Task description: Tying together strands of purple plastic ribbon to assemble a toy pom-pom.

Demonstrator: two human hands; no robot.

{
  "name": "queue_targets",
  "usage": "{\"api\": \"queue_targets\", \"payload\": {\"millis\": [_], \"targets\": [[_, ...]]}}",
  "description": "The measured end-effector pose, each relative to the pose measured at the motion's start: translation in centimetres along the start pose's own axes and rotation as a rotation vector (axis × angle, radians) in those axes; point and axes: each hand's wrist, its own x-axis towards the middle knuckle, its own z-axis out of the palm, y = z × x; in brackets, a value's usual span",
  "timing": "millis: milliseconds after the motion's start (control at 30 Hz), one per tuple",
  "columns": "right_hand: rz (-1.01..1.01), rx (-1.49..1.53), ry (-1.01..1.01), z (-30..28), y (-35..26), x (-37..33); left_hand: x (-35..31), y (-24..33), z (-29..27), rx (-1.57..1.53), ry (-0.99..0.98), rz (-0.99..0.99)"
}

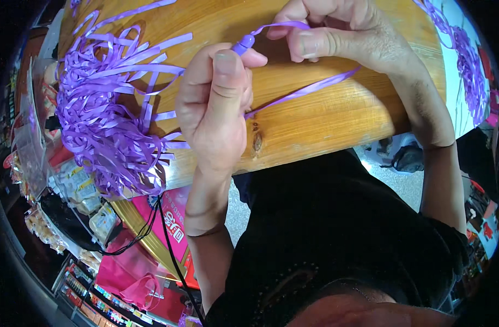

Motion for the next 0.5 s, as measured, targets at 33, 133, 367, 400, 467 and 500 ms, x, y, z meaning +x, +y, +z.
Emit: {"api": "queue_targets", "payload": {"millis": [33, 133, 367, 400, 467, 500], "targets": [[-0.014, -0.022, 0.008, -0.2, 0.1, 0.0, 0.1, 0.1, 0.1, 0.001, -0.005, 0.005], [-0.039, -0.120, 0.017, -0.7, 0.1, 0.6, 0.1, 0.3, -0.2, -0.125, 0.026, -0.058], [-0.916, -0.191, -0.327, -4.2, 3.5, 3.7, 0.7, 0.6, 0.3, -0.306, 0.009, -0.212], [-0.917, -0.182, -0.350, -2.8, 2.4, 3.2, 0.3, 0.9, 0.0, -0.301, 0.025, -0.200], [-0.357, -0.973, 0.136, 0.3, -0.4, 0.8, -0.1, 0.9, -0.6, -0.281, 0.057, -0.203], [-0.352, -0.978, 0.145, 0.4, -0.4, 0.7, 0.0, 0.9, -0.5, -0.262, 0.053, -0.218]]}}
